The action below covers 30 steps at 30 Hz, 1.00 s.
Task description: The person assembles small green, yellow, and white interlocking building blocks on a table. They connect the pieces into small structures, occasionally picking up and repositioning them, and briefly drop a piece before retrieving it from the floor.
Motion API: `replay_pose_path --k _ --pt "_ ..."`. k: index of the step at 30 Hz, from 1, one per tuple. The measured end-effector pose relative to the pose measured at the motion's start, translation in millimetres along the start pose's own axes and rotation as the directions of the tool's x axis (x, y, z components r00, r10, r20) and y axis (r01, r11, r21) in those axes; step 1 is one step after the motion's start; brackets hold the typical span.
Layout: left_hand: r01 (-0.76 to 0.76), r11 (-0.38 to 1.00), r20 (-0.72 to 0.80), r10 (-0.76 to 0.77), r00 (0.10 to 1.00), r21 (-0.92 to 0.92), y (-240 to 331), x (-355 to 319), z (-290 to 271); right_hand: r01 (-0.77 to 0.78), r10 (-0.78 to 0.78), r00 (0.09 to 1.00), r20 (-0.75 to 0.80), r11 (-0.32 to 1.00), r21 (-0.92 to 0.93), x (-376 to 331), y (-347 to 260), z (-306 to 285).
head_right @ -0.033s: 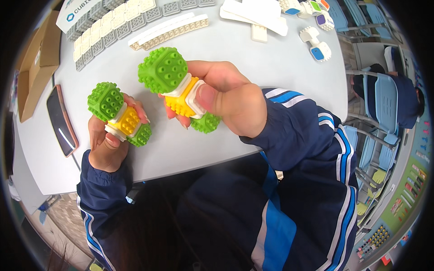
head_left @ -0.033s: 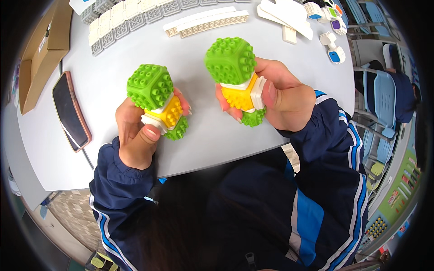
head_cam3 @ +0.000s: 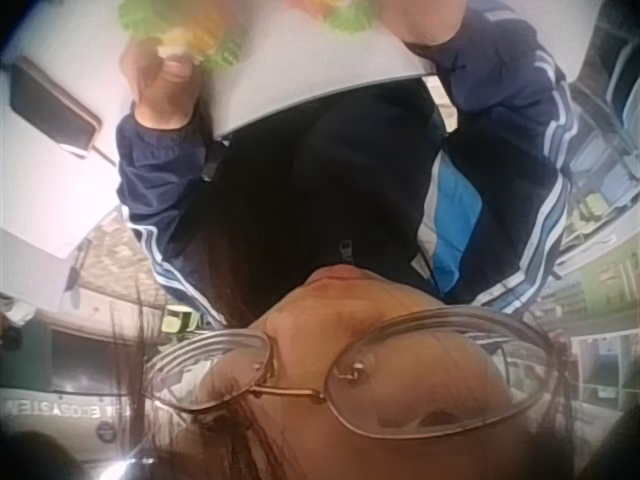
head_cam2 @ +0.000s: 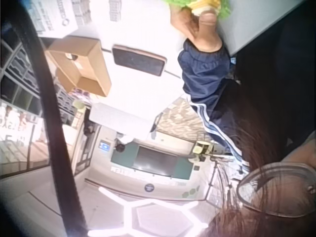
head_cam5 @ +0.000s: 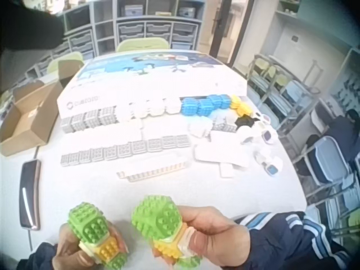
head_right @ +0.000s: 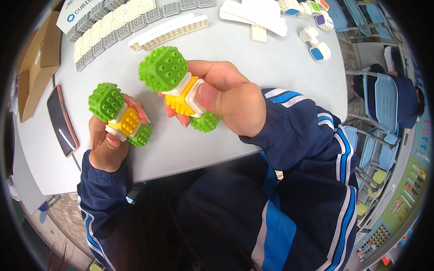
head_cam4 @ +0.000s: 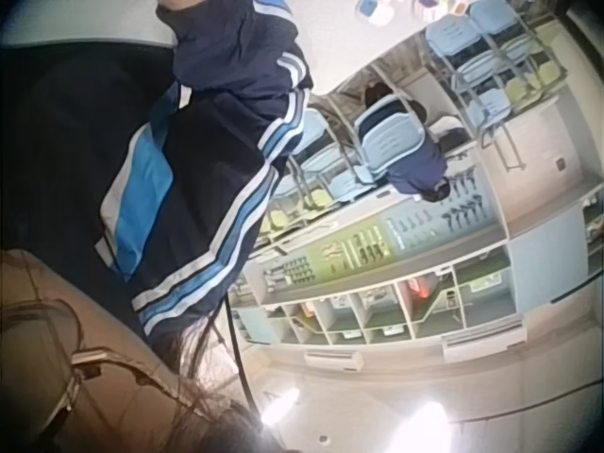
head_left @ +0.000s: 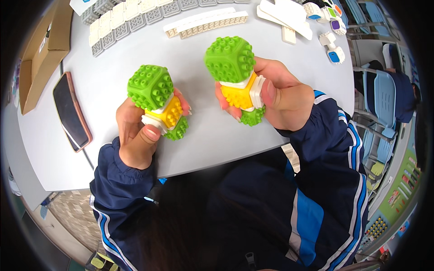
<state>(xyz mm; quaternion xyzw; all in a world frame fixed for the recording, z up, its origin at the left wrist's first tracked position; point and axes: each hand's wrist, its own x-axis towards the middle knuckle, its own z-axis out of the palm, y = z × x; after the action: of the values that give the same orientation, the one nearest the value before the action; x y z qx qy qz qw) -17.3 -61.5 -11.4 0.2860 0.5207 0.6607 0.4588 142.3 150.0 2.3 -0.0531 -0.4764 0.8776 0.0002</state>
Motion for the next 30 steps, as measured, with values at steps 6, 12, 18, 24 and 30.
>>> replay_pose_path --k 6,12,18,24,30 --pt "-0.111 0.990 0.090 0.103 0.991 0.083 -2 3 -8 0.017 -0.020 0.991 0.130 1.000 0.025 13 -2 -16" --pt "-0.124 0.989 -0.023 0.126 0.992 0.076 -1 21 -3 0.088 -0.095 0.994 -0.059 0.991 -0.101 18 -9 -8" --pt "-0.219 0.953 -0.031 0.230 0.973 0.211 1 26 3 -0.016 0.018 1.000 0.007 0.976 -0.215 18 -14 -16" --pt "-0.290 0.860 -0.078 0.353 0.932 0.420 5 28 4 0.055 -0.096 0.991 -0.090 0.925 -0.377 24 -11 -11" --pt "-0.172 0.693 -0.126 0.357 0.925 0.700 3 27 -12 0.089 -0.170 0.974 -0.151 0.896 -0.434 26 -11 -5"
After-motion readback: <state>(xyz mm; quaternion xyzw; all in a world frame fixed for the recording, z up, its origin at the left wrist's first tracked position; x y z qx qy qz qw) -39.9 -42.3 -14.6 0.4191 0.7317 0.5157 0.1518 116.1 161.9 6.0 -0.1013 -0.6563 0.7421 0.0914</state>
